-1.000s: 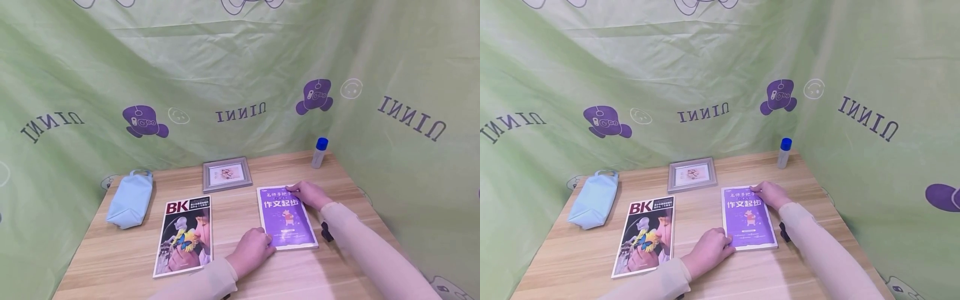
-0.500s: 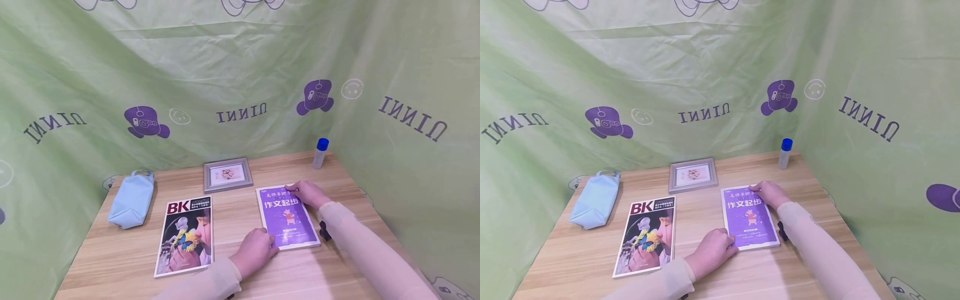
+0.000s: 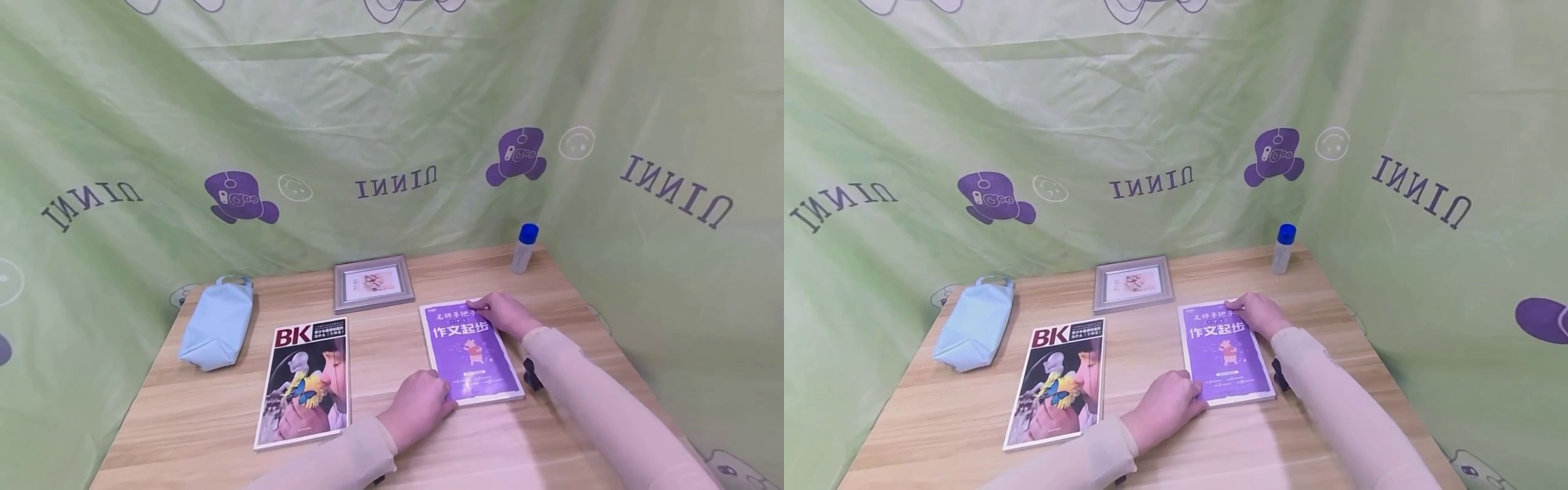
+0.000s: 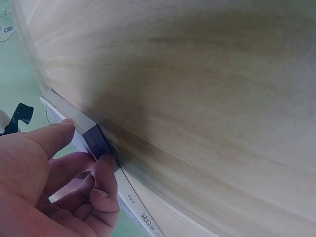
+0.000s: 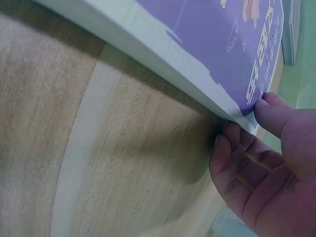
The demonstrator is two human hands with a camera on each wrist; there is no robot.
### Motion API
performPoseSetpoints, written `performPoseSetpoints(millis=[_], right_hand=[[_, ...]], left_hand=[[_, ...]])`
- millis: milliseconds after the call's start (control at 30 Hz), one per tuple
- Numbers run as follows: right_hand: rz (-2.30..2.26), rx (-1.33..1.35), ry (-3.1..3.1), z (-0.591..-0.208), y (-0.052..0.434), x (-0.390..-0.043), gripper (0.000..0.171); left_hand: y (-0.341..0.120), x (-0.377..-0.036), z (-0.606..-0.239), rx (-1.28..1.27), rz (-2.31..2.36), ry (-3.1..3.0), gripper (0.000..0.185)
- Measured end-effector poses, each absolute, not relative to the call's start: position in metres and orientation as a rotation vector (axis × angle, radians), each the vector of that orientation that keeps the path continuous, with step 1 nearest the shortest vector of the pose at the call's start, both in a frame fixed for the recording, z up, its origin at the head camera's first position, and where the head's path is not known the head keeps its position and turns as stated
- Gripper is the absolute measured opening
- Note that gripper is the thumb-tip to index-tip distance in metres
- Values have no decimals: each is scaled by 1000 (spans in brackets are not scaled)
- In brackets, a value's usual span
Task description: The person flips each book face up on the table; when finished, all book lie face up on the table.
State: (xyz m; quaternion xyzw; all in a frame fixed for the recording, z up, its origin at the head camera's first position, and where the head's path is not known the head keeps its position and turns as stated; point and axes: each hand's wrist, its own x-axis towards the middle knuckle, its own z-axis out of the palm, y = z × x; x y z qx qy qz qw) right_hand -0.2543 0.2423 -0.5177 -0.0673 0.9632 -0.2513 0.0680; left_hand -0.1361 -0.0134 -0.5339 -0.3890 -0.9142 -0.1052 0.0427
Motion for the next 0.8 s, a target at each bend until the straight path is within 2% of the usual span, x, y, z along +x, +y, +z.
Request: performPoseSetpoints(millis=[433, 633, 800], right_hand=[[-750, -275, 2903, -523, 247, -255, 35], [-708, -287, 2916, -523, 247, -252, 40], [-569, -331, 2950, -520, 245, -250, 44]], left_hand=[[-9, -135, -537, -1179, -264, -2776, 28], [-10, -139, -531, -1204, -378, -2816, 27], [-15, -150, -523, -1234, -482, -2865, 14]])
